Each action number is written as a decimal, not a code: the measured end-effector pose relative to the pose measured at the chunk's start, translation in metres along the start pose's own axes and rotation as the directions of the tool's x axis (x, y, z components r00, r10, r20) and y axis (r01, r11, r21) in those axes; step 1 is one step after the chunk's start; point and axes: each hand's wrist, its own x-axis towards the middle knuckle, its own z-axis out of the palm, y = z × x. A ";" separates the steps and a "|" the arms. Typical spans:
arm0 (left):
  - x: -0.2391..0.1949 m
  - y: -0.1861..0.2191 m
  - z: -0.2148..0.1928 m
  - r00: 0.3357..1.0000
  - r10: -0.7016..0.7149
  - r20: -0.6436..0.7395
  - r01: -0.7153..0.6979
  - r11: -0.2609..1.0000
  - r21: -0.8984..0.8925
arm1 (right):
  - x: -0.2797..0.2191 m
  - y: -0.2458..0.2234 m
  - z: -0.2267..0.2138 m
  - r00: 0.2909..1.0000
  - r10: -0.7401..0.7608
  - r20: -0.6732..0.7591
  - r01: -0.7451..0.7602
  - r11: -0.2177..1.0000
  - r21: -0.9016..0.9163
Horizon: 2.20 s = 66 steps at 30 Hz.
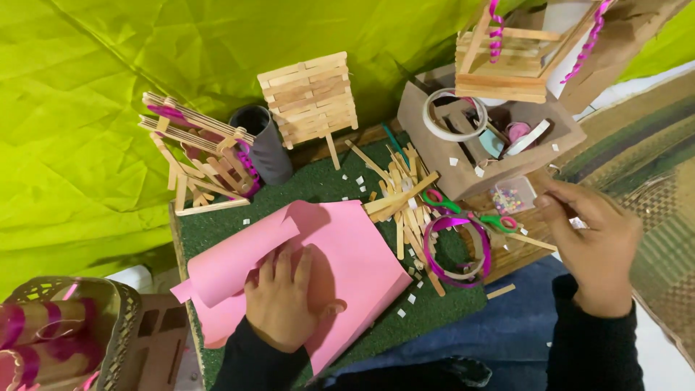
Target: Assembling and decorating small wooden structures using popsicle sticks and pink paper
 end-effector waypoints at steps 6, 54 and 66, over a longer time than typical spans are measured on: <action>-0.002 0.003 -0.004 0.998 0.002 0.069 -0.001 1.000 -0.013 | -0.007 0.003 0.018 0.992 -0.001 0.122 0.017 0.991 -0.130; -0.012 -0.004 0.002 0.991 0.039 0.130 -0.027 0.995 -0.092 | 0.145 -0.048 0.106 0.777 -0.566 0.274 0.620 0.615 -0.488; -0.008 -0.001 -0.001 0.977 0.029 0.211 0.002 0.990 -0.144 | 0.025 -0.042 0.045 0.892 -0.376 -0.252 0.447 0.816 0.366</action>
